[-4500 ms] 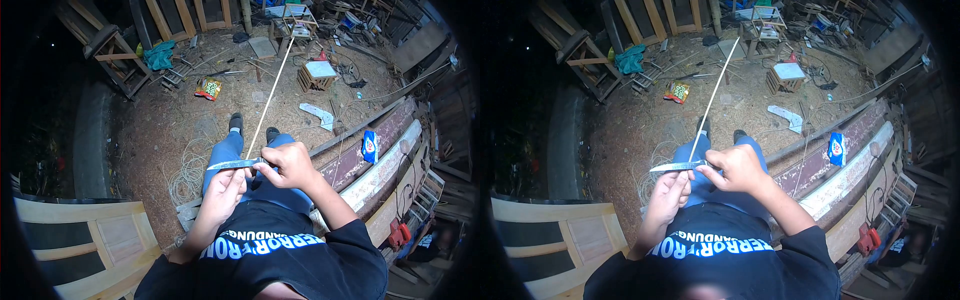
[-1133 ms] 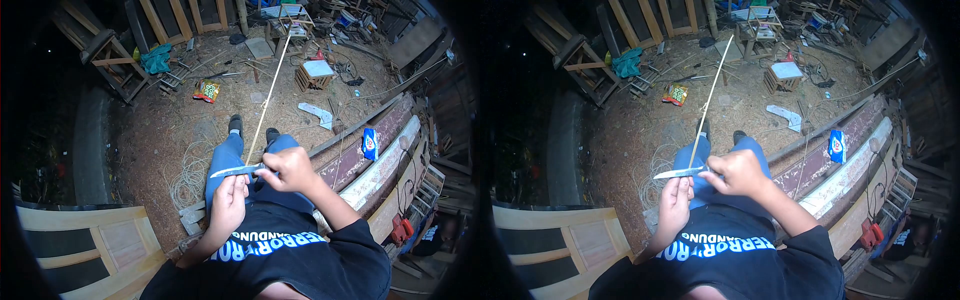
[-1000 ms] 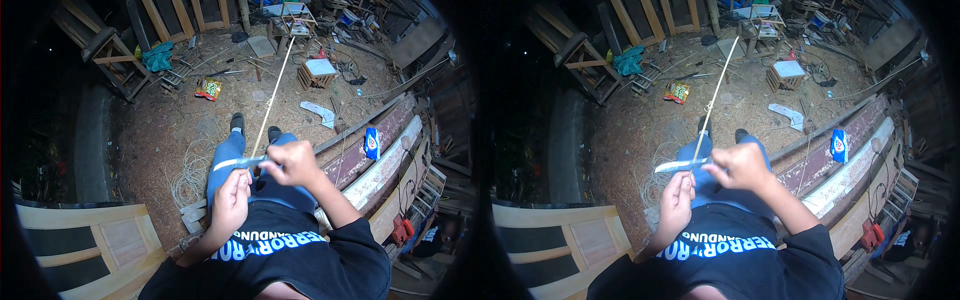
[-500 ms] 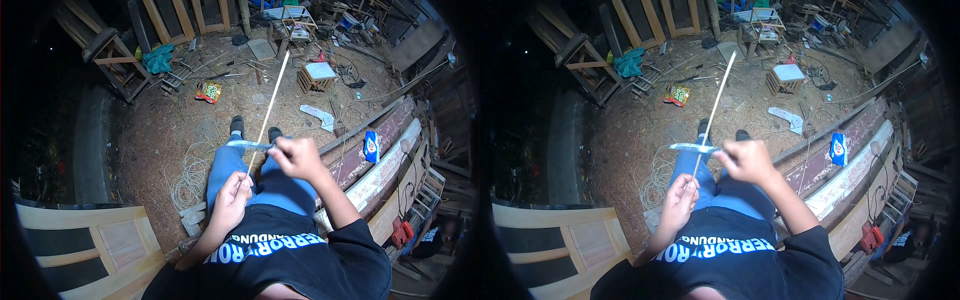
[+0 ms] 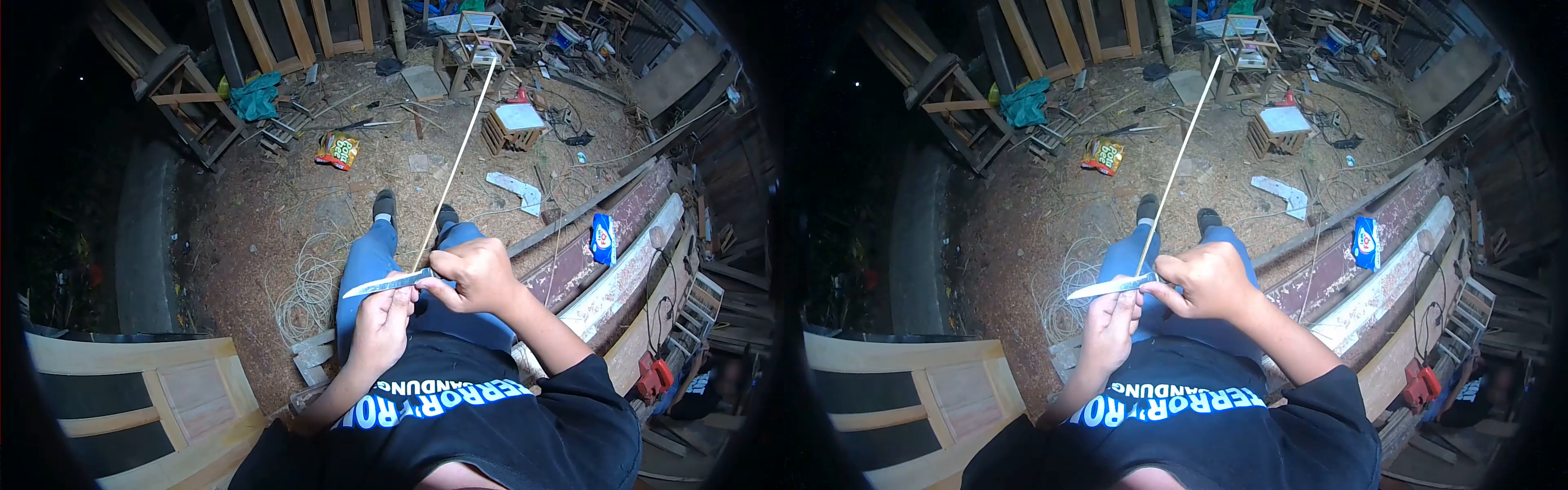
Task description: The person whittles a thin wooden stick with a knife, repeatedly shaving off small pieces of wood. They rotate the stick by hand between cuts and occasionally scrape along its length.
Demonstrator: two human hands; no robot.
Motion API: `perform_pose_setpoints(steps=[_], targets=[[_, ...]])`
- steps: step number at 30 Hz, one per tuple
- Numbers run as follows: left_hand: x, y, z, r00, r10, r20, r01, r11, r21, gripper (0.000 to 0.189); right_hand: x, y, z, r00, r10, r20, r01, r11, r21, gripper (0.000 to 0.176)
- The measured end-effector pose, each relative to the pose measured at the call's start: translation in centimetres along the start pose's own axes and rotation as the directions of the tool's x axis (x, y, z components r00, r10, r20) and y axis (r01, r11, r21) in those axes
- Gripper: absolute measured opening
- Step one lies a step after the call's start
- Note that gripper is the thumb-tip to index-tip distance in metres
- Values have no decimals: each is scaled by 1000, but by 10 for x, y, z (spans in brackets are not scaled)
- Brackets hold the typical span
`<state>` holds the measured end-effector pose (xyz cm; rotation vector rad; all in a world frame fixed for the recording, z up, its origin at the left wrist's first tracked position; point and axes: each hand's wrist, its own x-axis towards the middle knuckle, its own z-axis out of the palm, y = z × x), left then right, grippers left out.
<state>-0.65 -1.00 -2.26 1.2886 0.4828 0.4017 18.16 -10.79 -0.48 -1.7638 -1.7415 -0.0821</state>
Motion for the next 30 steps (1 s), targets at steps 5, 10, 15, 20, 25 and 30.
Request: perform_pose_setpoints(steps=[5, 10, 15, 20, 25, 30], targets=[[-5, 12, -5, 998, -58, -13, 57, 997, -52, 26, 6, 8, -2, 995, -24, -92, 15, 995, -97, 47], [-6, 18, -10, 985, -170, 28, 172, 968, -181, 27, 13, 22, -8, 983, 8, -181, -47, 976, -212, 48], [-26, 1, -19, 955, -275, 109, 292, 937, -190, 28, -3, 92, -37, 817, 381, -432, -481, 864, -148, 34], [-5, 3, -15, 978, -188, 93, 204, 956, -213, 24, -8, 32, -4, 977, 201, -70, -206, 977, -61, 38], [2, -1, -9, 995, -101, 25, 103, 984, -142, 24, -2, 6, 8, 997, 83, -7, -82, 993, 84, 39], [0, 2, 0, 998, 42, -37, -39, 996, 77, 23, 0, 3, 5, 999, 36, -6, -36, 996, 88, 40]])
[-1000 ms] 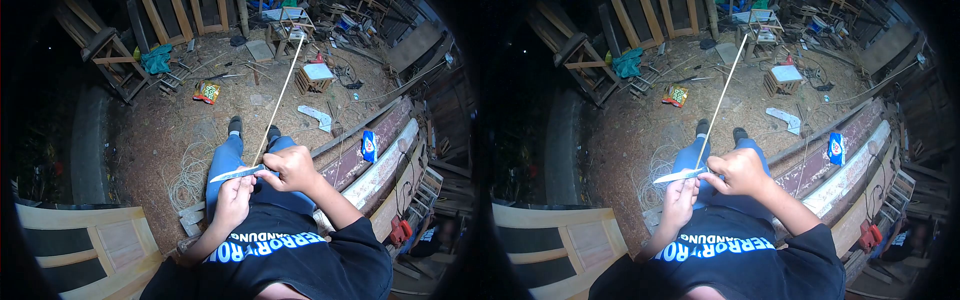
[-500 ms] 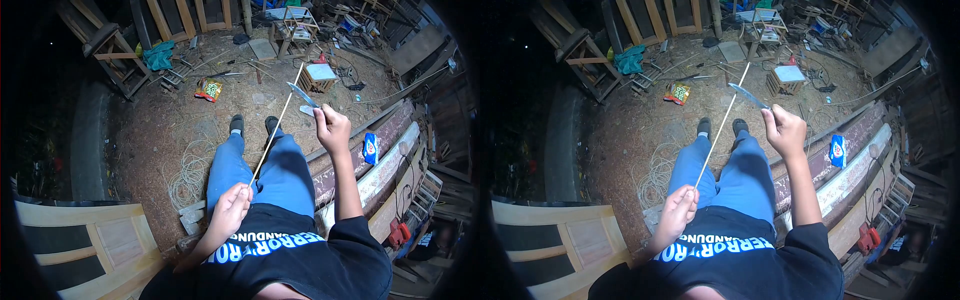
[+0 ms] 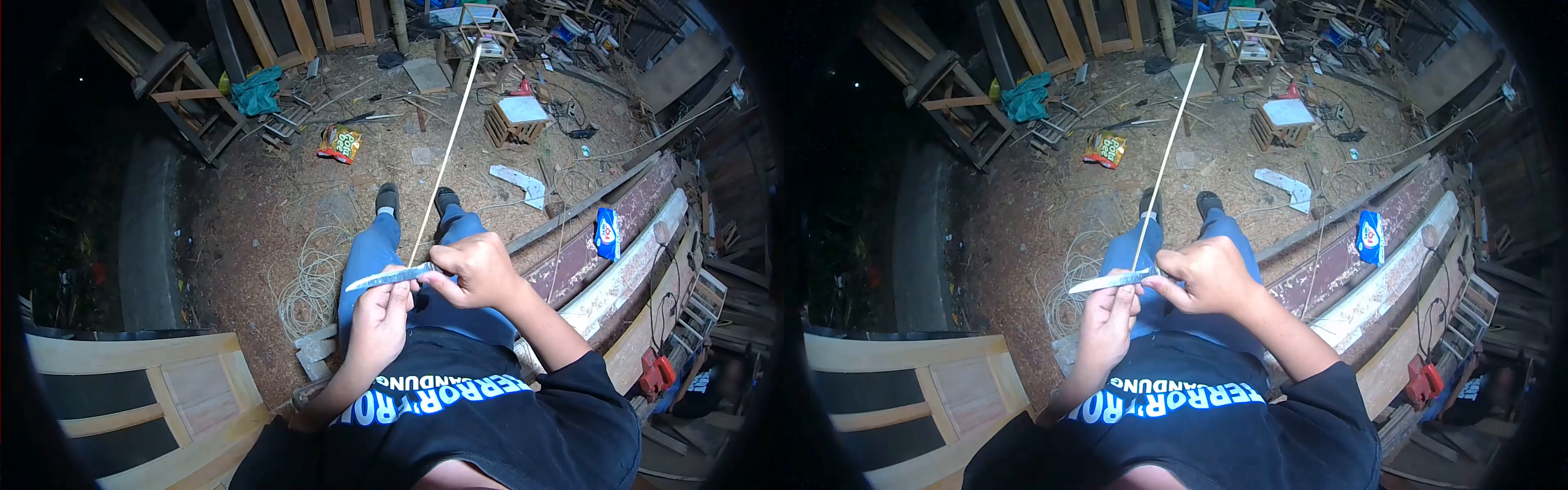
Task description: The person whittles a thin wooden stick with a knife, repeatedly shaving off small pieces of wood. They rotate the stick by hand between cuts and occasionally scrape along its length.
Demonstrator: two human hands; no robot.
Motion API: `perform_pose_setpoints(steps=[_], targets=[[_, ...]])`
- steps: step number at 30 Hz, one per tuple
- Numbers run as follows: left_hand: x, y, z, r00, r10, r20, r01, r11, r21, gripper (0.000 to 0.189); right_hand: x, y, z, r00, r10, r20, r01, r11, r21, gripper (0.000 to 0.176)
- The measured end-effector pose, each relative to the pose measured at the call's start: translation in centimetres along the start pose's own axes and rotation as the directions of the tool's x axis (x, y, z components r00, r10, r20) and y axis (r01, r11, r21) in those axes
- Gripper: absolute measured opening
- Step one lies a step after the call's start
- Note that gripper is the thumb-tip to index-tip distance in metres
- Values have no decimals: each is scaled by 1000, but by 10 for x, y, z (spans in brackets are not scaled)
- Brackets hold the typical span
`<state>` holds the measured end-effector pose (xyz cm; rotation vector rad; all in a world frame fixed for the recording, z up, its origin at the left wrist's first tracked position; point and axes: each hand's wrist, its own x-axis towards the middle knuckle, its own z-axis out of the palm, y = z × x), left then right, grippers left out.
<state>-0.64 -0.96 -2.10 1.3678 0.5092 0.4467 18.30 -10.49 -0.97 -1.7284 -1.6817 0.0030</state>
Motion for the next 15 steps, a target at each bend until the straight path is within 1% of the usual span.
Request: perform_pose_setpoints(steps=[2, 3, 4, 5, 7, 8, 9, 10, 11, 13, 14, 15], targets=[[-1, 2, 1, 999, -12, -36, 13, 1000, 26, 20, -2, 0, 3, 1000, -21, 8, 21, 1000, 20, 40], [-2, 4, 2, 998, -19, -53, 21, 999, 38, 20, -2, -1, 1, 1000, -26, 11, 26, 1000, -9, 40], [-2, 7, 4, 997, 60, -57, -53, 990, 133, 19, -1, -3, -3, 999, -32, 15, 32, 999, -38, 39], [-4, 12, 5, 997, 48, -56, -40, 989, 141, 19, 1, -3, -5, 999, -39, 18, 40, 997, -66, 39], [-8, 19, 5, 998, 26, -53, -17, 987, 160, 18, -1, 9, -5, 994, 23, -111, -36, 992, -117, 35], [-14, 17, 5, 1000, -2, -25, 6, 988, 151, 18, -3, 28, -3, 950, 136, -283, -154, 987, -42, 30], [-23, 13, 5, 1000, -30, 5, 29, 990, 142, 17, -3, 52, -11, 878, 269, -397, -310, 950, -41, 27], [-26, 4, 6, 1000, -7, 22, 4, 992, 127, 16, -1, 59, -35, 851, 367, -377, -408, 913, -32, 31], [-24, 1, 5, 1000, 2, 8, -3, 991, 136, 15, -7, 69, -38, 875, 322, -362, -386, 915, -119, 34], [-19, 3, 1, 1000, 9, -23, -5, 987, 162, 14, -12, 52, -26, 952, 186, -242, -205, 977, -55, 38], [-15, 5, -1, 999, 15, -50, -4, 977, 212, 14, -13, 36, -20, 978, 139, -155, -150, 987, -62, 40], [-12, 5, 1, 997, 48, -67, -33, 978, 206, 15, -14, 22, -16, 992, 82, -95, -89, 993, -72, 41]])
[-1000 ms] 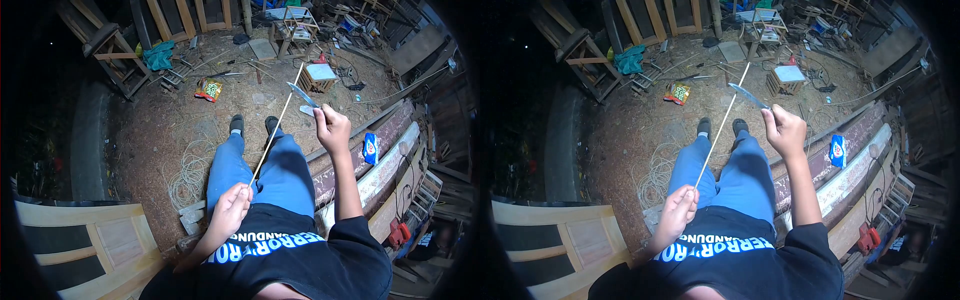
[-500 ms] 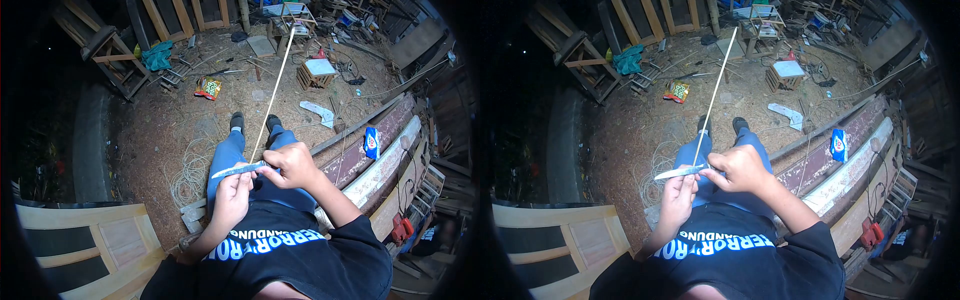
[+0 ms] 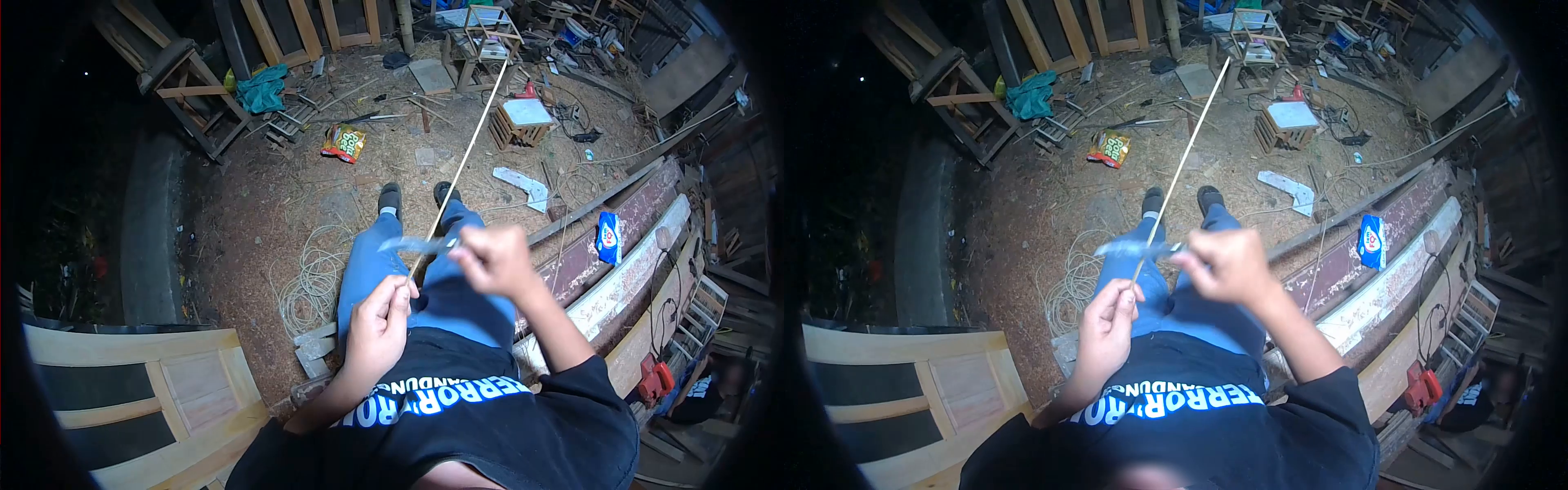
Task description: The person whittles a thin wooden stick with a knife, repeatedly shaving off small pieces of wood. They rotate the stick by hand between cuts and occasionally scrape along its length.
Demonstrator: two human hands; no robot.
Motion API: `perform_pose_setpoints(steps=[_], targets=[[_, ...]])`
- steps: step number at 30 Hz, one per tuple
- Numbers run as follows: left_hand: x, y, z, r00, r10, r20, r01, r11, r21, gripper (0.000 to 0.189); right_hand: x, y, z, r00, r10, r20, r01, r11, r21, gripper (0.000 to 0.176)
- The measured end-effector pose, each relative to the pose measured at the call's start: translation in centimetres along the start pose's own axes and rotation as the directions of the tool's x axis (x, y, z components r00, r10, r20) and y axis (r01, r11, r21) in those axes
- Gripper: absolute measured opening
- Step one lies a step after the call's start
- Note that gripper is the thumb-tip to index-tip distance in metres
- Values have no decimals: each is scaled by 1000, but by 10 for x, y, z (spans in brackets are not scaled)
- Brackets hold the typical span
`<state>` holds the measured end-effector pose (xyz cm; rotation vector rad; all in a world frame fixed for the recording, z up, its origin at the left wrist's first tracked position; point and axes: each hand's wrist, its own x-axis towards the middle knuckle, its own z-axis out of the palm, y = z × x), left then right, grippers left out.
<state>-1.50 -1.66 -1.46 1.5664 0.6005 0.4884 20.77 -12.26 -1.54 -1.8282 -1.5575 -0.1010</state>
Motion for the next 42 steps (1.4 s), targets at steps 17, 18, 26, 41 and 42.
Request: perform_pose_setpoints(steps=[17, 18, 26, 41, 42], targets=[[-12, 18, 3, 998, 67, 12, -68, 988, 137, 16, 5, -3, -6, 988, -15, -155, -6, 992, -129, 44], [-16, 15, 1, 999, 13, 44, -18, 991, 131, 17, 6, 7, -8, 974, 77, -212, -95, 993, -77, 42], [-6, 9, 5, 995, 87, -43, -84, 994, 68, 21, -3, -35, 5, 989, -142, 34, 141, 990, 26, 41], [-14, -15, -9, 998, 56, -31, -55, 997, 49, 17, 10, 29, -12, 848, 477, -230, -293, 784, 546, 45], [-9, -16, -9, 999, 14, -51, -17, 998, -60, 16, 4, 21, -2, 849, 507, -148, -324, 722, 611, 46]])
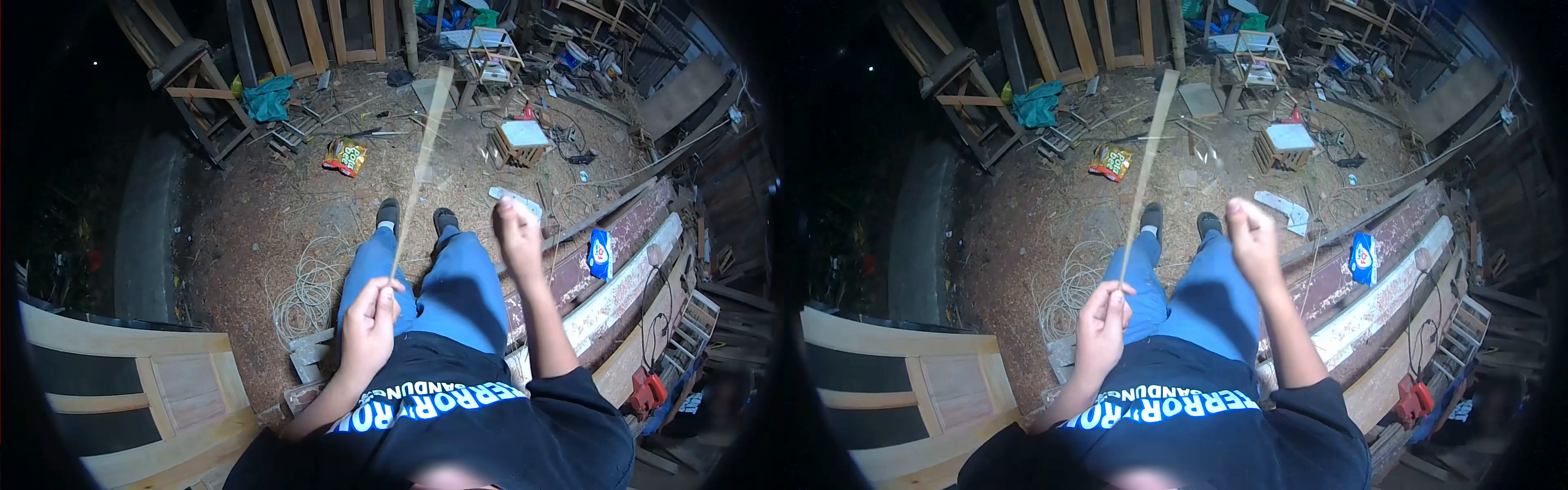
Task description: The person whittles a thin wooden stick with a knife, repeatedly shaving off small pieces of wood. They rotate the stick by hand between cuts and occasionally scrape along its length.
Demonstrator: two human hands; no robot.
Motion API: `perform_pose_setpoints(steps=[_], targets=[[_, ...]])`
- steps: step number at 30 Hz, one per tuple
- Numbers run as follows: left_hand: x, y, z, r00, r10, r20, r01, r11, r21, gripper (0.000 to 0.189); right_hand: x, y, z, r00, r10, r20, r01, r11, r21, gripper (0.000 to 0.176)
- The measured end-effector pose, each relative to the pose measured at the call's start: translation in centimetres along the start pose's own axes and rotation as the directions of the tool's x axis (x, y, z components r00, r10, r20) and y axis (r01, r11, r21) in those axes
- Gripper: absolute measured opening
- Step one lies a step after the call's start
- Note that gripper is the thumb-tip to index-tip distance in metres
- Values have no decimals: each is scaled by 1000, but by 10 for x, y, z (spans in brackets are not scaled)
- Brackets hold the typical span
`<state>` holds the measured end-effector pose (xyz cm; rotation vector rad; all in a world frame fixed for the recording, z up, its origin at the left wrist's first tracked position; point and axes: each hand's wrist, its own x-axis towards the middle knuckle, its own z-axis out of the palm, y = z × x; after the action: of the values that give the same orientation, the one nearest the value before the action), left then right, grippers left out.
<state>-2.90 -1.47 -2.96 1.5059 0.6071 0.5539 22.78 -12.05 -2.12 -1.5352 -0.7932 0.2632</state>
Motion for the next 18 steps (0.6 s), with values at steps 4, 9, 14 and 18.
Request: perform_pose_setpoints(steps=[4, 9, 14, 18], targets=[[24, -9, -1, 998, -5, -61, -12, 960, -279, 15, -36, 22, 44, 970, 210, 124, -235, 943, 236, 38], [54, -4, 3, 985, 93, -146, -140, 923, -358, 13, -52, 3, 80, 926, 290, 243, -338, 922, 190, 26], [69, 5, 11, 973, 85, -213, -184, 845, -502, 13, -52, -16, 95, 925, 247, 288, -335, 888, 315, 26], [75, -5, 11, 972, 79, -221, -172, 883, -438, 11, -48, -7, 97, 936, 221, 273, -323, 846, 425, 31]])
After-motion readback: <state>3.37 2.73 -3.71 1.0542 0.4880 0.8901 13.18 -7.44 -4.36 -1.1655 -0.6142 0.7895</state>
